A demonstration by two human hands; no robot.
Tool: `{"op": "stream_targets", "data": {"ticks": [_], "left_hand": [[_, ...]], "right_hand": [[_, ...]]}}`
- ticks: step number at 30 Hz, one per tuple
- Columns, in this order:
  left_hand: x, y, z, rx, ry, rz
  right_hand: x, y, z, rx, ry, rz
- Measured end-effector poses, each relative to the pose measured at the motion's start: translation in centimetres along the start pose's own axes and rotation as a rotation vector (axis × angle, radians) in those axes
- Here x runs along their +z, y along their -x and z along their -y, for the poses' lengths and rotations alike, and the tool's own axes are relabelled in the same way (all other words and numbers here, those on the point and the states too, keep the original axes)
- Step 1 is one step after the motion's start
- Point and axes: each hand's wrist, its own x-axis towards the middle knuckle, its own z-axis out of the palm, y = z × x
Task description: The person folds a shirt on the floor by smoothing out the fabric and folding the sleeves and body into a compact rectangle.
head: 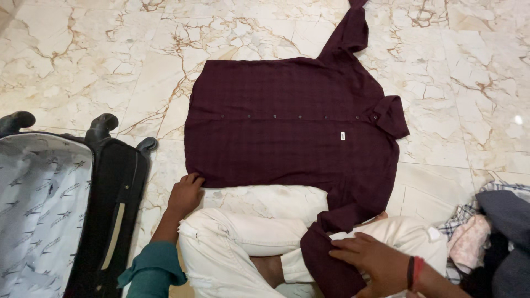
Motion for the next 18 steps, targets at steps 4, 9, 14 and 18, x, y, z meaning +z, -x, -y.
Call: {"op": "stream_targets", "data": {"ticks": [4, 9, 14, 18], "left_hand": [[1.0, -0.2, 0.6, -0.013, -0.009, -0.113], [0.7, 0.0, 0.8, 0.011, 0.0, -0.133], [-4.7, 1.8, -0.7, -0.06, 0.17, -0.103], [-11.1, 4.3, -2.5, -0.164, 0.37, -0.217]], "right_hand": [[4.5, -2.1, 0.5, 0.083, 0.255, -0.014], [6.1, -3.8, -0.4, 0.091, 0.25, -0.308], [4.0, -0.2, -6.1, 0.196, -0.116, -0.644], [-1.4, 11.0, -13.2, 0.381, -0.441, -0.892]]}}
